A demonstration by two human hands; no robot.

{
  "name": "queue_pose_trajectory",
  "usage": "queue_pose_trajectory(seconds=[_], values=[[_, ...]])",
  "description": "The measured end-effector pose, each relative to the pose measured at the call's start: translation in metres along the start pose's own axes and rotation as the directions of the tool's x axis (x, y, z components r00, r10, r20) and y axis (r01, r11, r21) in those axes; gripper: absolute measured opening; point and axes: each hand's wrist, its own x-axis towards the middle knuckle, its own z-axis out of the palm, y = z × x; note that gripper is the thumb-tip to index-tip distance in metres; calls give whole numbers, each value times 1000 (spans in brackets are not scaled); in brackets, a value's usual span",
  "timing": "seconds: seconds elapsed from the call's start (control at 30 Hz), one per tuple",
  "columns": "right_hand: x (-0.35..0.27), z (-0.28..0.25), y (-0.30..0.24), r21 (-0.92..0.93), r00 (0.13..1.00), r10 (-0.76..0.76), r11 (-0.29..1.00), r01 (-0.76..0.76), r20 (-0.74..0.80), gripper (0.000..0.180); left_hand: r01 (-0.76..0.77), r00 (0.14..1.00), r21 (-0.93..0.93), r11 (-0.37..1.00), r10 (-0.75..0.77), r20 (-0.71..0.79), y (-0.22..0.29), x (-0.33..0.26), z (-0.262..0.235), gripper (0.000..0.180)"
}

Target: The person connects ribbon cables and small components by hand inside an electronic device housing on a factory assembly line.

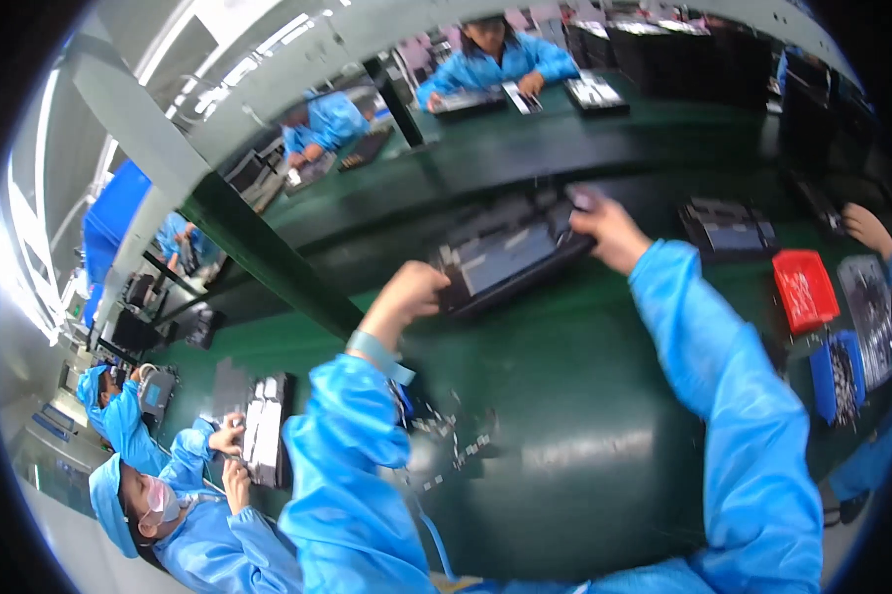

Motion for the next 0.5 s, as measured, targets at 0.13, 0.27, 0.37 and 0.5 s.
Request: queue_pose_trajectory(seconds=[0.13,0.27,0.37,0.5], values=[[-90,-64,-88,-172,975,150,978,-121,162,58,-127,958,84,988,100,268,70,-122,14,12],[-150,-71,-57,-353,834,411,892,-283,369,58,-289,896,50,956,252,365,27,-208,51,10],[-165,-65,-36,-517,718,532,810,-276,449,57,-292,894,44,955,256,366,-14,-258,94,6],[-173,-61,-42,-866,946,121,451,218,301,36,-108,917,-321,941,219,333,-52,-296,139,6]])
